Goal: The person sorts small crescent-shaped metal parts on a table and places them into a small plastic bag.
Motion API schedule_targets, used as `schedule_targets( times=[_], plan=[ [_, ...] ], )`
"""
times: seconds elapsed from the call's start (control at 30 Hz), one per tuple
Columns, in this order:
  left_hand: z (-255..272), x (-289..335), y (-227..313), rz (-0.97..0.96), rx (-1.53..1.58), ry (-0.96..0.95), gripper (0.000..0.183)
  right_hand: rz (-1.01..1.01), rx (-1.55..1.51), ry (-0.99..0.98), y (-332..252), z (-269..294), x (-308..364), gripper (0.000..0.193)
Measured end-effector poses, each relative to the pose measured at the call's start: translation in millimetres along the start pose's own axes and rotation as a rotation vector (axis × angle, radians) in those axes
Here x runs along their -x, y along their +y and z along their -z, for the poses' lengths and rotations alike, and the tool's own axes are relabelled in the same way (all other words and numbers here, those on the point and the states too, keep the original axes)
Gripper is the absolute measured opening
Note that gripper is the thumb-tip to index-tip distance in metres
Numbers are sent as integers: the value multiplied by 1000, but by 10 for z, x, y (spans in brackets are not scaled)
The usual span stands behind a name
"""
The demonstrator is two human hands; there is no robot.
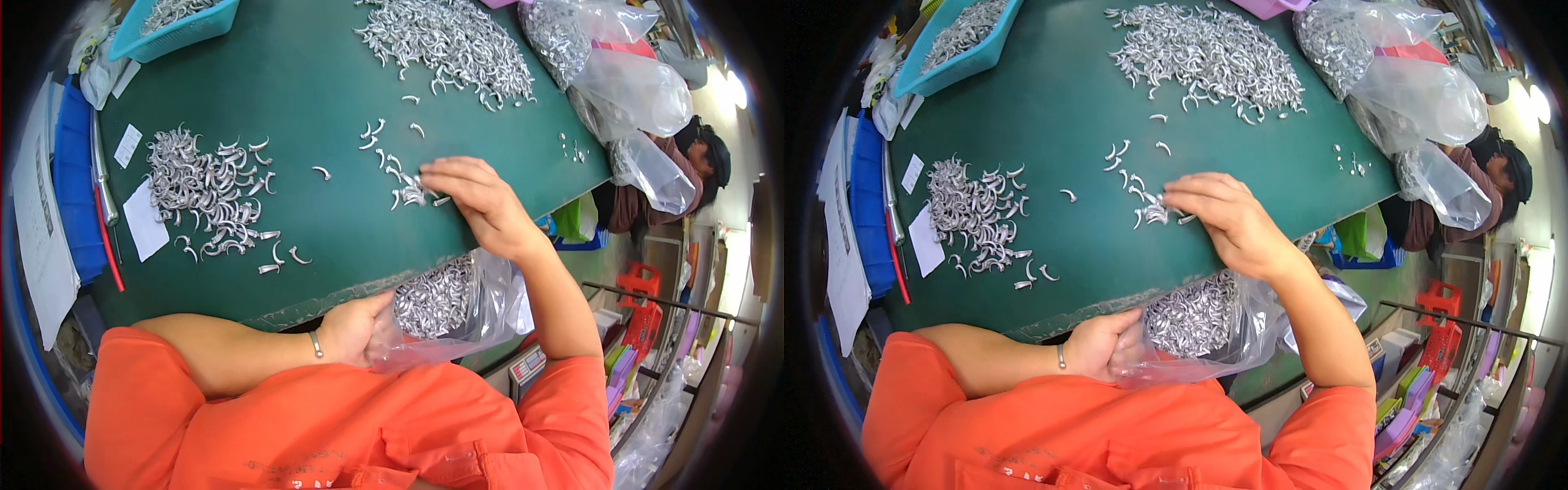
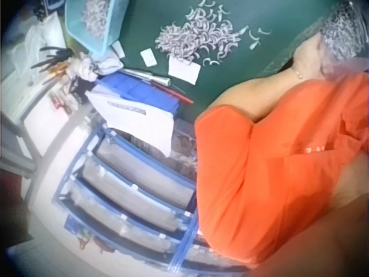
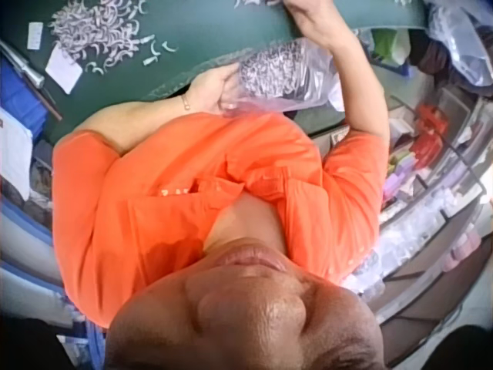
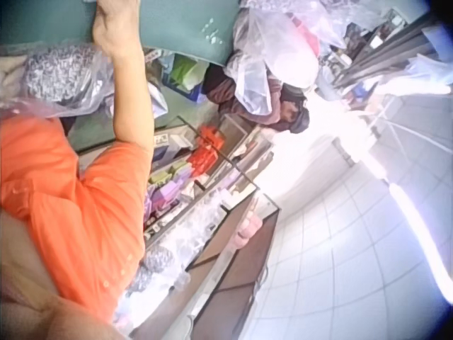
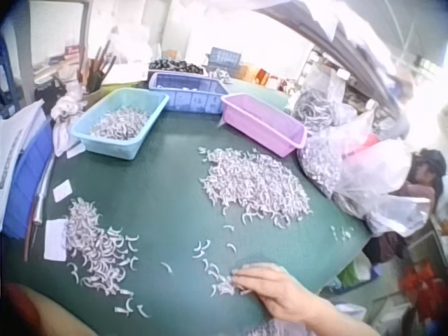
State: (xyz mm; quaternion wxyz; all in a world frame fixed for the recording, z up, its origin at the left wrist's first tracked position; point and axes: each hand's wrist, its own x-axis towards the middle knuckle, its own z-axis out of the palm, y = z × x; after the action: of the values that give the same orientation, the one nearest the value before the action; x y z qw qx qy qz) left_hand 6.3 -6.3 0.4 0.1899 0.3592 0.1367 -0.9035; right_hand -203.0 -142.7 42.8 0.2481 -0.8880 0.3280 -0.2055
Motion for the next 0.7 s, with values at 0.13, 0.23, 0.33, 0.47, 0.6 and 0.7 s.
schedule_targets(
  times=[0.13,0.23,0.33,0.47,0.6,0.7],
  plan=[
    [-20,18,1,-18,-15,-30,36,-246,44,259,6,118,301,36],
    [-127,69,19,-31,-11,4,30,-153,104,204,-162,2,312,32],
    [-56,52,17,-37,8,62,23,-128,96,114,-178,-90,369,30],
    [74,4,-16,-25,46,-247,22,-289,-201,56,-180,-5,515,26],
    [342,-163,-60,-19,240,-695,25,-209,67,247,-293,-107,279,30],
    [285,-173,-49,-42,316,-858,30,-146,-9,11,-265,-114,347,33]
  ],
)
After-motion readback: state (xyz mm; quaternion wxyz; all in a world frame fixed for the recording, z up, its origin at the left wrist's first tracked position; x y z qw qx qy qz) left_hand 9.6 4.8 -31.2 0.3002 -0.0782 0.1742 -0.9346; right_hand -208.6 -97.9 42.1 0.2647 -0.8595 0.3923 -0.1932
